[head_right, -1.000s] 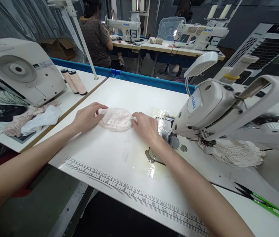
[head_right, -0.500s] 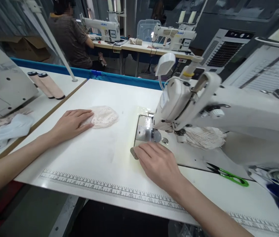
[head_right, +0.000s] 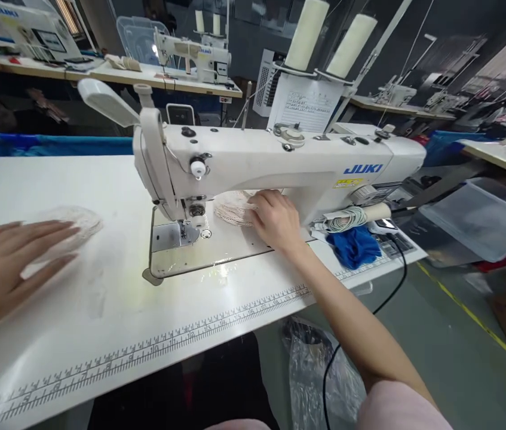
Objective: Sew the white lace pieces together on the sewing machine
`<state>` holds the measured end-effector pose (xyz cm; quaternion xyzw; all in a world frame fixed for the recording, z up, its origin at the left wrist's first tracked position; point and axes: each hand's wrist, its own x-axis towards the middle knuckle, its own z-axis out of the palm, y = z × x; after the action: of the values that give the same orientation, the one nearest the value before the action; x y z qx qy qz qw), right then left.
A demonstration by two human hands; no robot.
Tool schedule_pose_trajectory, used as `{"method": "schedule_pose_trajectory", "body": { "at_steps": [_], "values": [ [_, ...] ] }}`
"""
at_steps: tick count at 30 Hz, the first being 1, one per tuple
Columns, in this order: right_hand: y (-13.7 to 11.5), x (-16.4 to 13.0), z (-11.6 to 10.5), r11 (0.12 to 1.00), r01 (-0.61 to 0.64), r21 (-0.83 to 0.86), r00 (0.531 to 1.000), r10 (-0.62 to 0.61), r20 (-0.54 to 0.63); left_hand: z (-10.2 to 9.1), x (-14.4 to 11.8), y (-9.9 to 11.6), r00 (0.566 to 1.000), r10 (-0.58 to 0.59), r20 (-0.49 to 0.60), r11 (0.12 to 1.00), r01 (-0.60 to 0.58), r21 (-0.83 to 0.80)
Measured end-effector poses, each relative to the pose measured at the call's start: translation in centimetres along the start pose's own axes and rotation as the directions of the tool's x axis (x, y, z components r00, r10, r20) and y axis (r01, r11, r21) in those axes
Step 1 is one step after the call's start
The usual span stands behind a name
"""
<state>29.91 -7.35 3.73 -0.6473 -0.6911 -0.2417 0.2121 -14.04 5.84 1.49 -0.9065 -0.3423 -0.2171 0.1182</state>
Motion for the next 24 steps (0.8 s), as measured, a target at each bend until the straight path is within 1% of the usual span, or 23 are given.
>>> {"method": "schedule_pose_trajectory", "body": {
  "at_steps": [2, 4, 6, 8, 11, 14, 17, 19, 20, 22, 23, 24],
  "values": [
    [-0.4, 1.0, 0.3, 0.997, 0.033, -0.065, 0.997, -0.028, 0.076, -0.4, 1.4, 3.2, 0.986, 0.162, -0.037, 0.986, -0.163, -0.022],
    [-1.0, 1.9, 0.5, 0.989, 0.058, -0.135, 0.989, -0.038, 0.146, -0.6, 2.7, 6.0, 0.962, 0.269, -0.047, 0.961, -0.271, -0.047],
    [-1.4, 2.5, 0.5, 0.982, 0.077, -0.175, 0.982, -0.045, 0.184, -0.5, 3.6, 8.2, 0.943, 0.329, -0.048, 0.94, -0.332, -0.082],
    [-1.6, 2.8, 0.6, 0.978, 0.104, -0.178, 0.978, -0.067, 0.199, -0.2, 4.3, 9.8, 0.931, 0.361, -0.047, 0.924, -0.364, -0.118],
    [-1.5, 2.8, 0.7, 0.971, 0.145, -0.19, 0.971, -0.102, 0.218, 0.3, 4.9, 11.5, 0.919, 0.392, -0.046, 0.906, -0.395, -0.154],
    [-0.9, 2.9, 0.9, 0.967, 0.154, -0.201, 0.97, -0.11, 0.215, 0.7, 5.3, 12.6, 0.912, 0.407, -0.059, 0.893, -0.41, -0.187],
    [-0.2, 2.9, 1.0, 0.97, 0.139, -0.202, 0.977, -0.1, 0.19, 1.0, 5.3, 13.4, 0.914, 0.397, -0.079, 0.886, -0.404, -0.227],
    [-0.5, 2.4, 0.6, 0.969, 0.152, -0.197, 0.977, -0.117, 0.176, 1.2, 5.1, 14.0, 0.923, 0.371, -0.107, 0.884, -0.386, -0.263],
    [-1.1, 1.9, 0.2, 0.967, 0.178, -0.181, 0.974, -0.146, 0.173, 1.3, 4.9, 14.3, 0.929, 0.351, -0.117, 0.884, -0.37, -0.287],
    [-3.1, 0.5, -1.1, 0.968, 0.241, -0.073, 0.96, -0.226, 0.167, 1.3, 4.5, 15.1, 0.946, 0.306, -0.108, 0.876, -0.324, -0.357],
    [-4.4, -0.4, -1.9, 0.963, 0.258, 0.083, 0.95, -0.268, 0.158, 1.2, 4.4, 15.6, 0.955, 0.285, -0.082, 0.865, -0.294, -0.407],
    [-5.8, -1.3, -2.8, 0.935, 0.219, 0.281, 0.951, -0.269, 0.154, 1.0, 4.3, 15.9, 0.963, 0.266, -0.044, 0.846, -0.255, -0.469]
  ]
}}
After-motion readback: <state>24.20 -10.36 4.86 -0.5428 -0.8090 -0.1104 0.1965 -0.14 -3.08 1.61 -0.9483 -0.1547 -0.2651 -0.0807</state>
